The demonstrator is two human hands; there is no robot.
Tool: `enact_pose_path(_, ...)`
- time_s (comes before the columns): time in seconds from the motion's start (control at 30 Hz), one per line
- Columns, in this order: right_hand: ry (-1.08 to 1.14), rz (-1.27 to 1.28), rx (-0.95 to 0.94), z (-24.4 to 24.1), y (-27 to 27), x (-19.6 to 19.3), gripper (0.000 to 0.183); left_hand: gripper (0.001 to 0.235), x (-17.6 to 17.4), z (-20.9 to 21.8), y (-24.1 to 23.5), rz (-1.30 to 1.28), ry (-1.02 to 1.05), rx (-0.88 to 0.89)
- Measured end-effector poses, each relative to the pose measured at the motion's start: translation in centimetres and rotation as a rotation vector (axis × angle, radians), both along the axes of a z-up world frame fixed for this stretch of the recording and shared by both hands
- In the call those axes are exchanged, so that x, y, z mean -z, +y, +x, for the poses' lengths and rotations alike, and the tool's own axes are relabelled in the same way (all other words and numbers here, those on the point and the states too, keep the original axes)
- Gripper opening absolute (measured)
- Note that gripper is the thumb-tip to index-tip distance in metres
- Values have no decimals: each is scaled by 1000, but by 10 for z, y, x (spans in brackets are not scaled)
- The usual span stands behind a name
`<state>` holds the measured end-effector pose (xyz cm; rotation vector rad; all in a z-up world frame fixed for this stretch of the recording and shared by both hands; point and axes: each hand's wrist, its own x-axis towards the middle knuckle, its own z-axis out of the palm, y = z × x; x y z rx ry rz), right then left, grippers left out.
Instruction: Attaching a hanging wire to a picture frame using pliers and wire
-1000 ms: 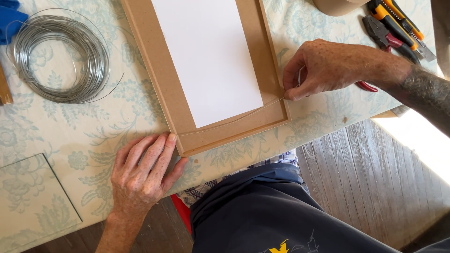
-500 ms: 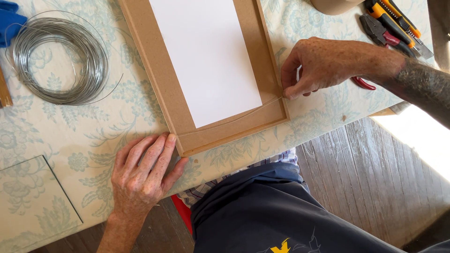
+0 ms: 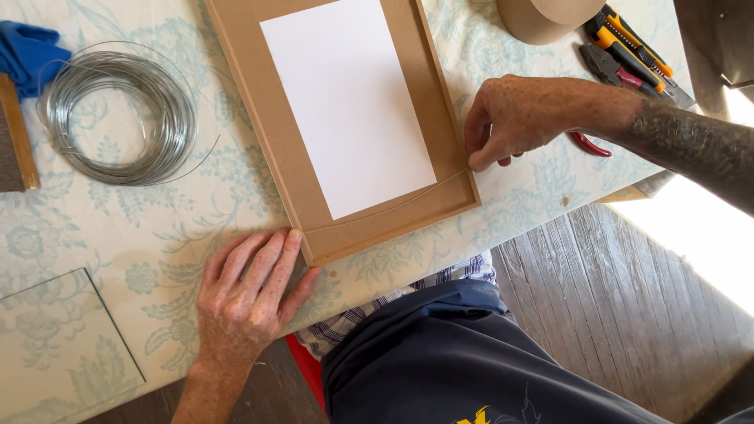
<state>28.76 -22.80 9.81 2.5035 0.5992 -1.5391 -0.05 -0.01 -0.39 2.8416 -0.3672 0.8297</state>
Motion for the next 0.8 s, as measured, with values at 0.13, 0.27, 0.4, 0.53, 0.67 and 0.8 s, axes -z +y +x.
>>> enact_pose_path(0.13, -6, 5, -14, 2, -2, 5, 16, 39, -1, 1, 0, -9, -11, -1)
enact_pose_path(0.27, 13, 24, -5, 2, -4, 6, 18, 38, -1, -1, -1, -17, 0, -7)
enact_pose_path(0.4, 15, 37, -1, 3, -5, 7, 19, 38, -1, 0, -1, -28, 4, -1)
enact_pose_path(0.53, 26, 53, 28, 5, -7, 12, 18, 38, 0, 0, -1, -28, -8, -3)
enact_pose_path(0.67, 31, 66, 38, 6, -9, 12, 17, 38, 1, 0, -1, -34, -5, -9)
enact_pose_path(0.8, 32, 82, 43, 6, -10, 14, 18, 38, 1, -1, -1, -35, 2, -10)
